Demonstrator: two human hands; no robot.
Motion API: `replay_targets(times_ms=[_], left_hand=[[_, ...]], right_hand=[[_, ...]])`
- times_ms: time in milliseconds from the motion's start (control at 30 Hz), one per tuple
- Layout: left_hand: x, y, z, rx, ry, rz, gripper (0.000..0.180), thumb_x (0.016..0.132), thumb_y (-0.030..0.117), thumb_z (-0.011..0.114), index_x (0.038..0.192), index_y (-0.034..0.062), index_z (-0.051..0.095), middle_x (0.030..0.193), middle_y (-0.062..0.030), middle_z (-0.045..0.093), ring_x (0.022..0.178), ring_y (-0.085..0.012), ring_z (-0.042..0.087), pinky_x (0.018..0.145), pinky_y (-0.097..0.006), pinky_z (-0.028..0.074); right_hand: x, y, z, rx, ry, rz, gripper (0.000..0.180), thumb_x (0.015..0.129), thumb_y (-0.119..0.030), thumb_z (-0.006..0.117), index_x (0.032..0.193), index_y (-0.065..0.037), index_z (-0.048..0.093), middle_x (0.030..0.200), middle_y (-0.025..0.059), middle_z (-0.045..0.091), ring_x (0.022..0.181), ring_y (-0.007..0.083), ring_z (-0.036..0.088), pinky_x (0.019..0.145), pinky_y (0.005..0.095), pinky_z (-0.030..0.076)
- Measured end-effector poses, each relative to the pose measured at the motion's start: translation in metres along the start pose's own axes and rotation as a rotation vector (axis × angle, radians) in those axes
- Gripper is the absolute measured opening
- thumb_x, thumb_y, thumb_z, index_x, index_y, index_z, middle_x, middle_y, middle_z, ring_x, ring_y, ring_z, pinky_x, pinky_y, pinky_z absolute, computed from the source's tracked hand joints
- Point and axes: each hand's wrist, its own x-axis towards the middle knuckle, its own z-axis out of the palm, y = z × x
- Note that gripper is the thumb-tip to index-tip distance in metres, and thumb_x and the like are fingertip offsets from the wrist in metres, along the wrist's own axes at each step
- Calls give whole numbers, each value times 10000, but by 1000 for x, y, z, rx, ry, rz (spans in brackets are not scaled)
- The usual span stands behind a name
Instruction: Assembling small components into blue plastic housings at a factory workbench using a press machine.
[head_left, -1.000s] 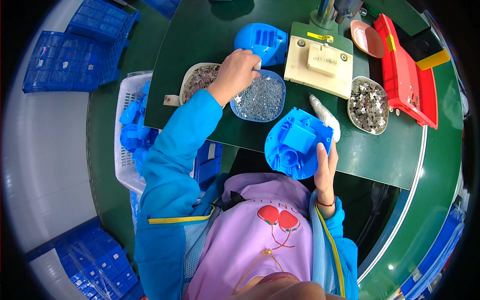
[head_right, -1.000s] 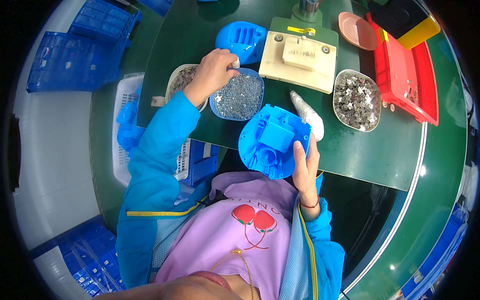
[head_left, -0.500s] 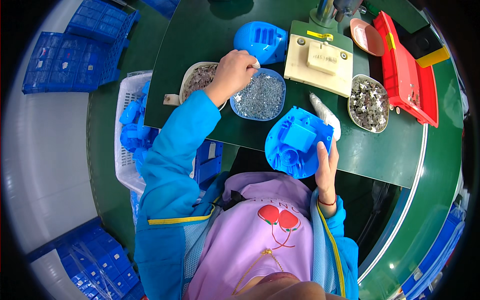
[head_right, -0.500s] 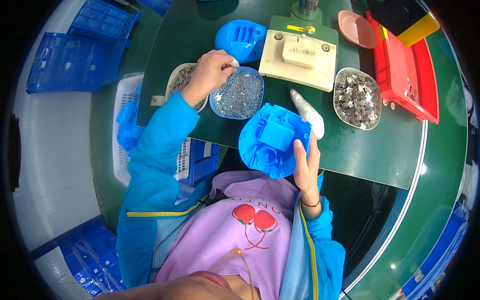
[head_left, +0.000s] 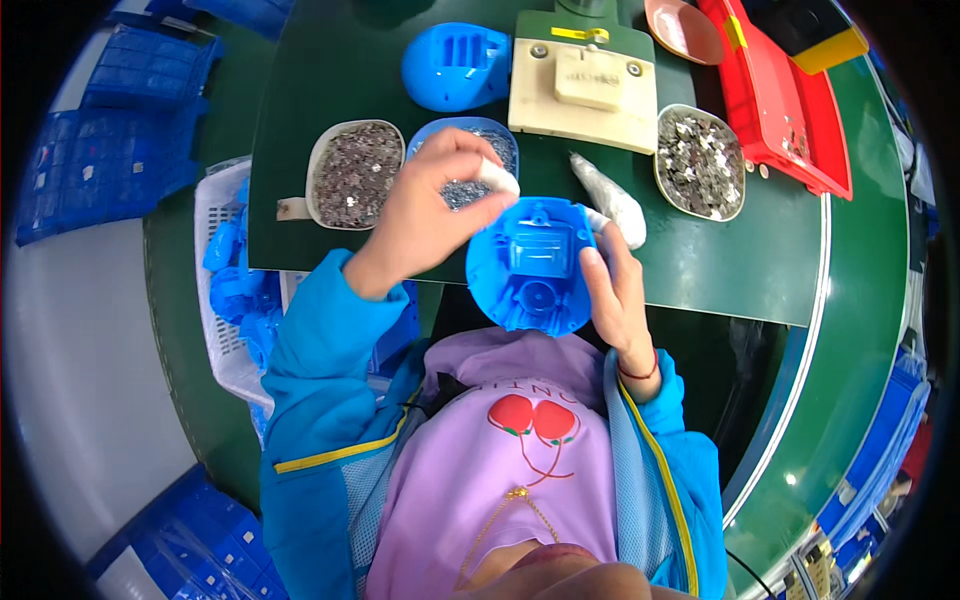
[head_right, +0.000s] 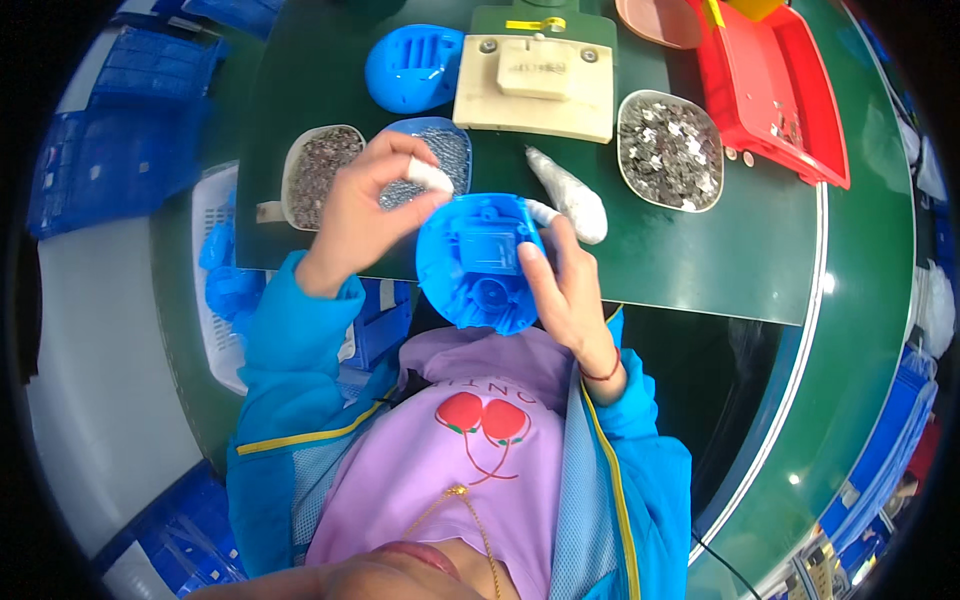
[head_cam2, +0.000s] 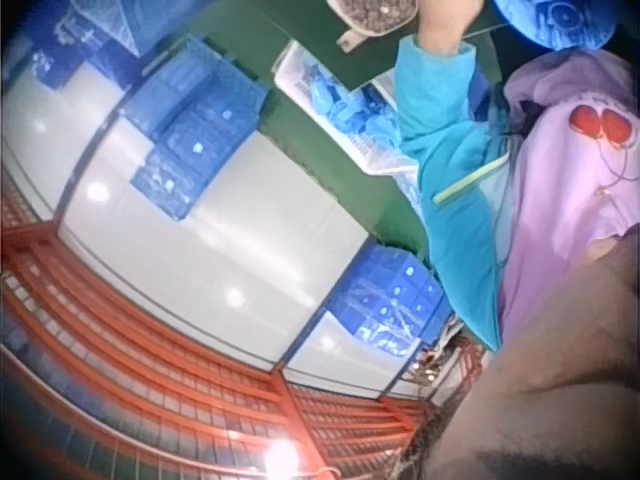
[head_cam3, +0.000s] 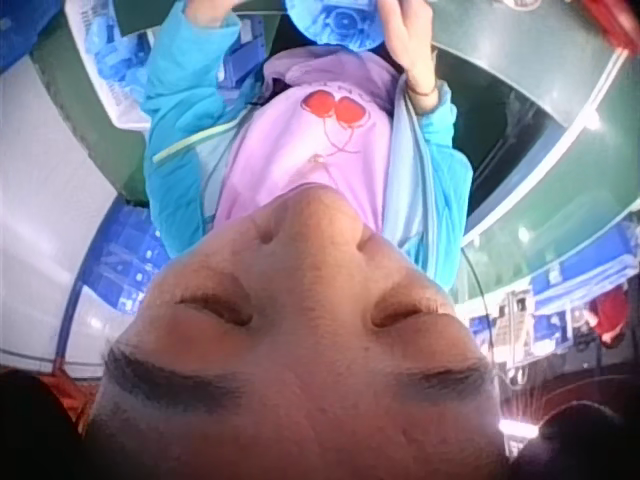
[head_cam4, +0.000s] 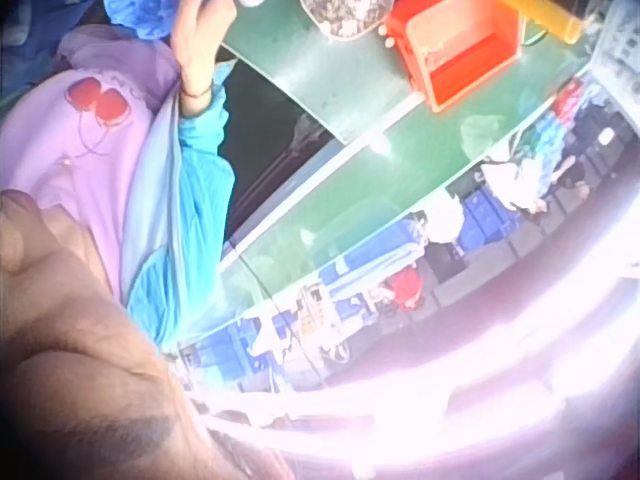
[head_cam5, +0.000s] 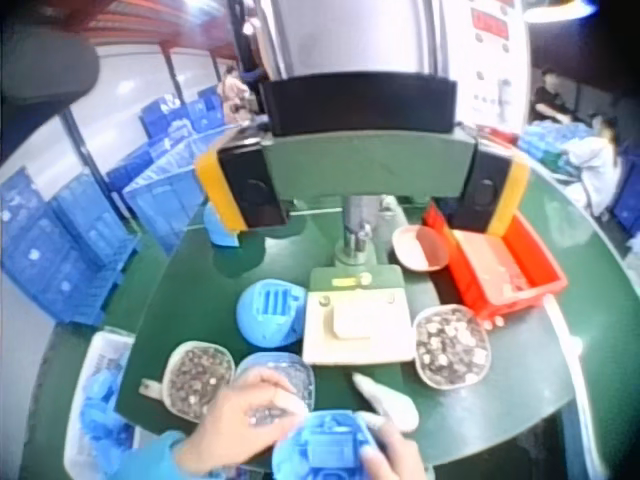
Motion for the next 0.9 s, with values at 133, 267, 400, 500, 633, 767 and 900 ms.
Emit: replay_targets(times_ms=[133,267,400,500,633,767,900], left_hand=[[-11,-15,32,212,18,67,131,738,49,793,850,56,725,1043,-60,602,1009,-247,567,891,-352,454],[-17,-20,45,196,29,22,138,728,60,802,846,64,730,1038,-57,607,1012,-249,565,890,-352,453],[-15,-19,49,198,39,12,136,727,66,806,839,70,730,1023,-55,613,1016,-243,572,889,-345,456],[-15,-22,49,153,29,-25,129,735,64,807,834,63,723,1020,-60,613,1010,-233,585,885,-338,464],[-13,-23,49,122,17,-70,128,747,61,807,828,53,708,1024,-68,609,1003,-220,600,878,-328,475],[-13,-26,46,118,-29,-71,195,744,62,809,904,54,699,1026,-73,602,992,-232,603,878,-332,476],[-7,-19,42,-52,-80,-205,281,788,63,796,1034,28,663,1024,-63,636,982,-174,615,860,-306,495]], right_hand=[[2,-3,6,-6,36,-39,403,1008,-242,520,1280,55,527,843,127,669,752,161,614,690,307,488],[-3,2,10,21,76,-42,406,1004,-255,530,1268,53,535,828,133,660,731,163,611,681,314,490],[-5,6,9,-9,72,-68,419,999,-267,545,1270,53,536,833,140,660,705,164,613,658,316,490],[-6,6,9,-24,85,-107,429,993,-271,558,1270,55,538,827,148,656,688,166,614,642,314,488],[-5,3,10,-37,94,-124,437,989,-278,567,1269,57,541,827,150,651,668,169,607,633,311,485],[-7,1,8,-77,73,-112,444,985,-282,572,1271,57,542,852,162,657,676,177,618,641,310,489],[-7,2,8,-47,101,-135,450,984,-287,571,1270,59,541,878,171,669,692,182,630,648,313,494]])
